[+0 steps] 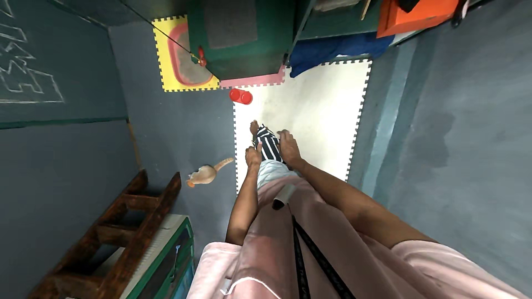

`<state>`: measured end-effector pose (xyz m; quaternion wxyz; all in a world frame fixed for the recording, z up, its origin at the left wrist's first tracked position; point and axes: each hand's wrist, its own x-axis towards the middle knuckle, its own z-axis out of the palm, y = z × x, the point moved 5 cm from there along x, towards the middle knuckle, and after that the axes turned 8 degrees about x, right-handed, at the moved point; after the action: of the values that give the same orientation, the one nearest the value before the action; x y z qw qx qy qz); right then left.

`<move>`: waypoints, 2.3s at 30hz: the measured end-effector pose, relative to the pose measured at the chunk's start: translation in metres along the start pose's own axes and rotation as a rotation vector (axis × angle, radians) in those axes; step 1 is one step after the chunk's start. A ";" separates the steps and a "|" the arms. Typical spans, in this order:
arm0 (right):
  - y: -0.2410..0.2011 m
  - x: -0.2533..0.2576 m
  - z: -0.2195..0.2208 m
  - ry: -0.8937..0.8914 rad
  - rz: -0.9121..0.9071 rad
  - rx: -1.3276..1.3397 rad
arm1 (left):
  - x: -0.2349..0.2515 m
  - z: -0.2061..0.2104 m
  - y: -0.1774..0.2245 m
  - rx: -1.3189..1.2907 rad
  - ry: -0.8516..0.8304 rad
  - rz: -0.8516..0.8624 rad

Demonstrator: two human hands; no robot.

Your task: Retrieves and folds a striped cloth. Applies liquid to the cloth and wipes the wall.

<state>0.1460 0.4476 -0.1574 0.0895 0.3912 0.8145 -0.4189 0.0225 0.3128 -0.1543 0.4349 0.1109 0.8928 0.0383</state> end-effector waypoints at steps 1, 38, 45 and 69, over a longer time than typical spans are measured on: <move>-0.008 -0.002 -0.004 -0.063 -0.107 0.001 | -0.006 -0.002 0.000 -0.054 0.016 0.048; -0.223 -0.042 -0.297 -0.287 -0.322 0.957 | -0.164 -0.310 0.162 -0.764 0.014 0.852; -0.375 0.024 -0.401 0.319 -0.454 0.857 | -0.162 -0.492 0.206 -0.778 0.426 0.988; -0.441 0.049 -0.418 0.512 -0.670 0.666 | -0.193 -0.591 0.300 -0.511 0.136 1.580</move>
<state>-0.1253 0.6391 0.3540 -0.3796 0.2067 0.7136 -0.5513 -0.2767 0.5766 0.4087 0.2369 0.6000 0.5402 0.5404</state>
